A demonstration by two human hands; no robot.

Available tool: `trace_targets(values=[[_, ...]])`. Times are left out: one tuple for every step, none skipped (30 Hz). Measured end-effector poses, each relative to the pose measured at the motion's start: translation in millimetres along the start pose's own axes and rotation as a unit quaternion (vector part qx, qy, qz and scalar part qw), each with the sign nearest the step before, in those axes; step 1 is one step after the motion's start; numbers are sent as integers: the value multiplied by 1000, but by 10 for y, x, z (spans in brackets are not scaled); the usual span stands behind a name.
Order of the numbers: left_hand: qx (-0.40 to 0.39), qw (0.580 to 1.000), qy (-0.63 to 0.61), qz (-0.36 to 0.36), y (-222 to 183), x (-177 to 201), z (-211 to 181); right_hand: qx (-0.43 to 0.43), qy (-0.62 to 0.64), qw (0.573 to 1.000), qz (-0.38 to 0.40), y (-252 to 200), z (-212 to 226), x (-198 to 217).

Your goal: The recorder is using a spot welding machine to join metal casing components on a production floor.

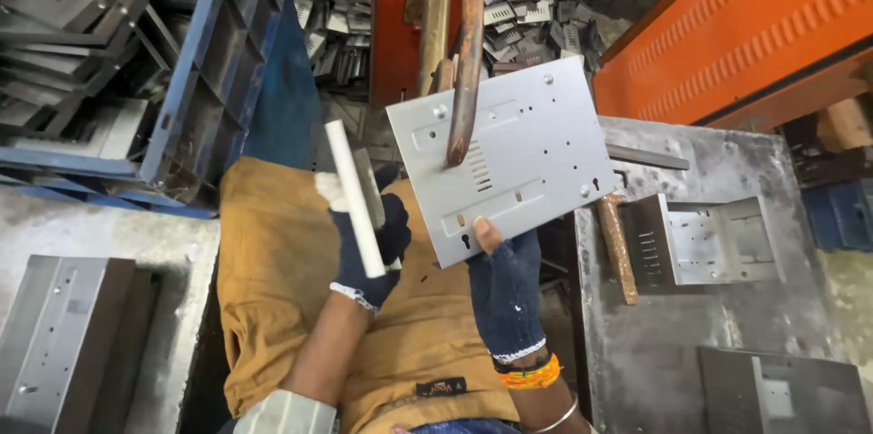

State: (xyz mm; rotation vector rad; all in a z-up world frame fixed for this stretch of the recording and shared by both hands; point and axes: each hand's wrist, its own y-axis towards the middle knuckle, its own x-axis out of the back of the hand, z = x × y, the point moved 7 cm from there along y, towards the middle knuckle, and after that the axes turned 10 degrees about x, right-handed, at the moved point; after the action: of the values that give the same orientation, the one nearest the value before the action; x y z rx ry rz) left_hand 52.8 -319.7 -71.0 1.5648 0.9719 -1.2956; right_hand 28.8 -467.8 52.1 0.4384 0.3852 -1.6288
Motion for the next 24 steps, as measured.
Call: trace_targets(values=[[-34,984,66,-164,-15,-73,-13,-6,-3,1000,8,-11,-1,3],[-68,935,132,-322,-99,-188,-65,-12,-5,1000,17,-21,-8,-5],[-67,935,130,-323,-95,-184,-43,-13,-7,1000,16,-22,-18,16],[-71,914,169,-362,-117,-156,-60,-15,-7,1000,20,-14,-34,23],[-76,890,206,-400,-140,-134,-80,-16,-8,1000,25,-5,-48,30],[-76,890,206,-400,-134,-96,-74,-16,-8,1000,24,-6,-39,15],[-89,876,234,-411,-143,-65,-97,-14,-6,1000,25,-5,-26,-2],[-102,862,262,-423,-154,-36,-117,-12,-5,1000,26,-7,-12,-16],[-101,862,262,-423,-126,-110,-138,-12,-5,1000,25,-10,6,-34],[-115,868,271,-399,-78,-219,-169,-9,-3,1000,27,-10,32,-52],[-129,874,280,-375,-31,-328,-198,-6,0,1000,28,-12,57,-69],[-128,874,280,-376,-19,-277,-202,-7,-1,1000,27,-13,63,-71],[-149,863,313,-368,-8,-265,-235,-3,-10,1000,26,-13,73,-66],[-168,851,346,-359,1,-252,-251,0,-20,1000,22,-22,88,-49],[-165,851,345,-360,24,-310,-236,-1,-21,1000,19,-27,94,-49],[-145,868,306,-362,54,-333,-205,3,-23,1000,18,-30,98,-56],[-125,884,266,-364,88,-358,-172,6,-26,1000,16,-29,104,-64],[-121,884,266,-364,107,-395,-157,7,-26,1000,11,-24,76,-48],[-114,908,224,-336,149,-440,-118,9,-19,1000,8,-18,52,-37],[-110,928,180,-307,187,-491,-90,10,-12,1000,8,-6,23,-33],[-108,928,180,-307,196,-461,-92,10,-12,1000,6,1,48,-34],[-129,915,218,-314,168,-450,-142,3,-7,1000,4,-7,55,-43],[-150,900,256,-321,142,-444,-190,-3,-2,1000,1,-14,63,-53],[-147,899,258,-322,151,-393,-183,-4,0,1000,-1,-19,61,-52]])
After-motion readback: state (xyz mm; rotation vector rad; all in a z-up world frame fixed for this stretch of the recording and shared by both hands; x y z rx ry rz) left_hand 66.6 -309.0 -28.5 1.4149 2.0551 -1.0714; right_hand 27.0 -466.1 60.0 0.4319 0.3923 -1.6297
